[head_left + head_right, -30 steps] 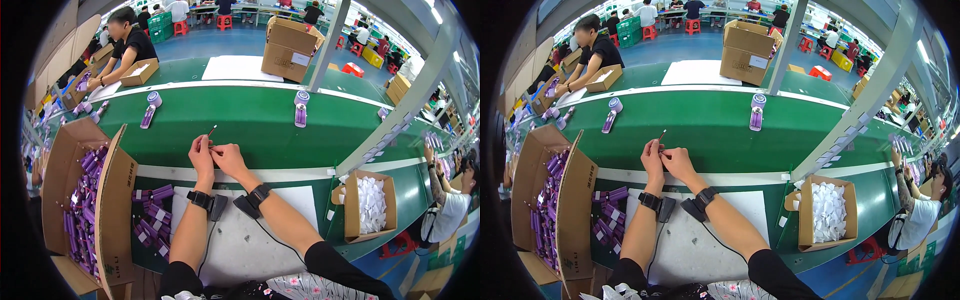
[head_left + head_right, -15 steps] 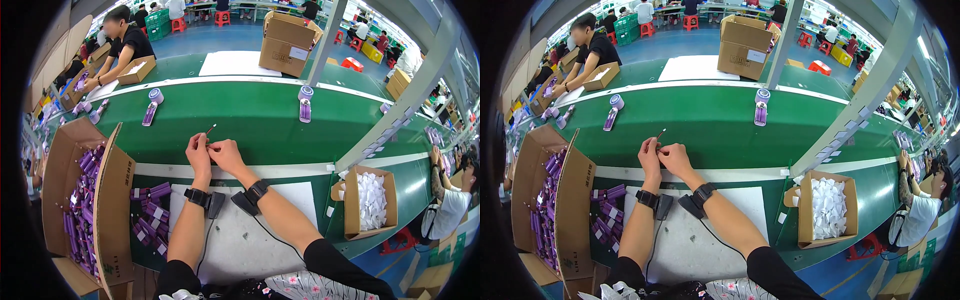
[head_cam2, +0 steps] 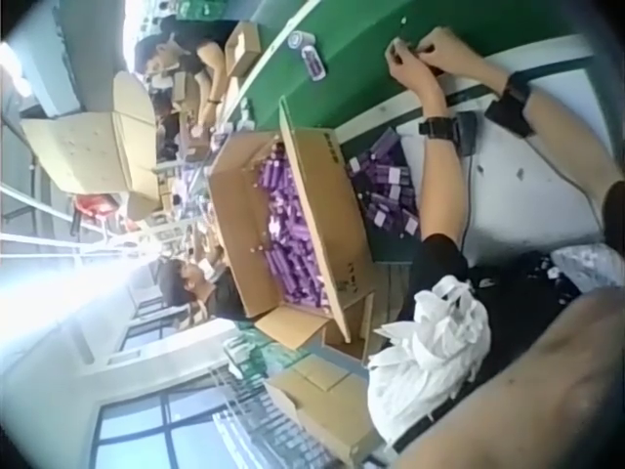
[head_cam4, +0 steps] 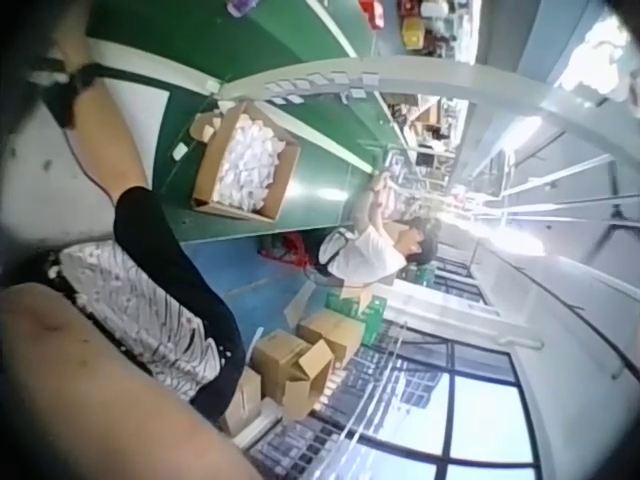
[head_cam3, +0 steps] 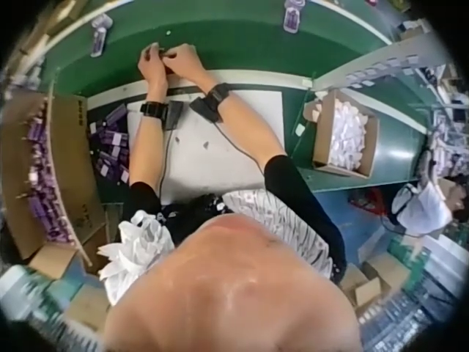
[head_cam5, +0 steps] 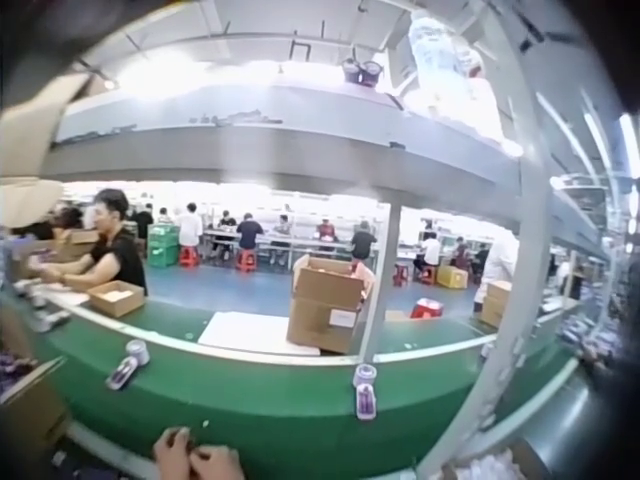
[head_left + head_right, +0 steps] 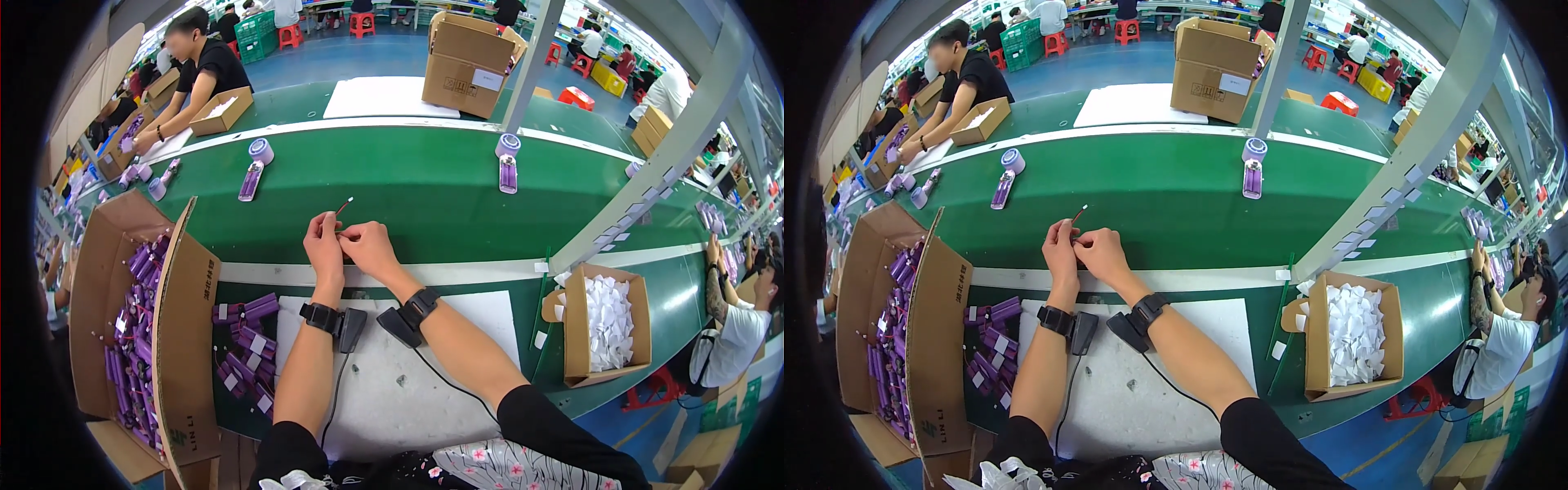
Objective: Assembling handheld portable fans by installing components like circuit boards and batteries into the casings.
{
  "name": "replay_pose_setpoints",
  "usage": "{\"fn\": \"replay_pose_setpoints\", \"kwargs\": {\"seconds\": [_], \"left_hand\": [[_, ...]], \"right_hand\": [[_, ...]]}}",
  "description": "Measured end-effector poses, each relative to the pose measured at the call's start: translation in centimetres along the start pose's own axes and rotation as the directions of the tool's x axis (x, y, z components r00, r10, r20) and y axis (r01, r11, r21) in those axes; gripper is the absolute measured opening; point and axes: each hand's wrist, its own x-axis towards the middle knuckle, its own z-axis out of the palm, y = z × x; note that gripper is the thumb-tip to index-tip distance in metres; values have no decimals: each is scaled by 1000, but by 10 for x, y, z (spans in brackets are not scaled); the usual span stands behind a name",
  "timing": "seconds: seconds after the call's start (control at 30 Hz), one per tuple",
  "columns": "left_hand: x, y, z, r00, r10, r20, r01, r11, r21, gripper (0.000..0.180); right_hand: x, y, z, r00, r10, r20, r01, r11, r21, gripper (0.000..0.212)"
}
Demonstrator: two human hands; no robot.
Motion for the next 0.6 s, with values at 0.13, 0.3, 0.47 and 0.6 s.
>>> {"fn": "replay_pose_setpoints", "kwargs": {"seconds": [0.13,0.3,0.47,0.6], "left_hand": [[-1,1,-2,1000,-8,-23,8,1000,-11,22],[-4,3,6,1000,22,-23,-21,999,37,21],[-3,2,6,1000,8,-9,-8,1000,-1,22],[-2,2,4,999,21,-24,-21,1000,-11,23]], "right_hand": [[0,-4,-1,1000,-8,-8,8,999,-38,19],[-1,-5,-7,999,6,33,-4,998,-55,18],[0,-4,-7,1000,9,6,-9,998,-63,19],[-1,-4,-6,1000,17,-3,-17,1000,-16,21]]}}
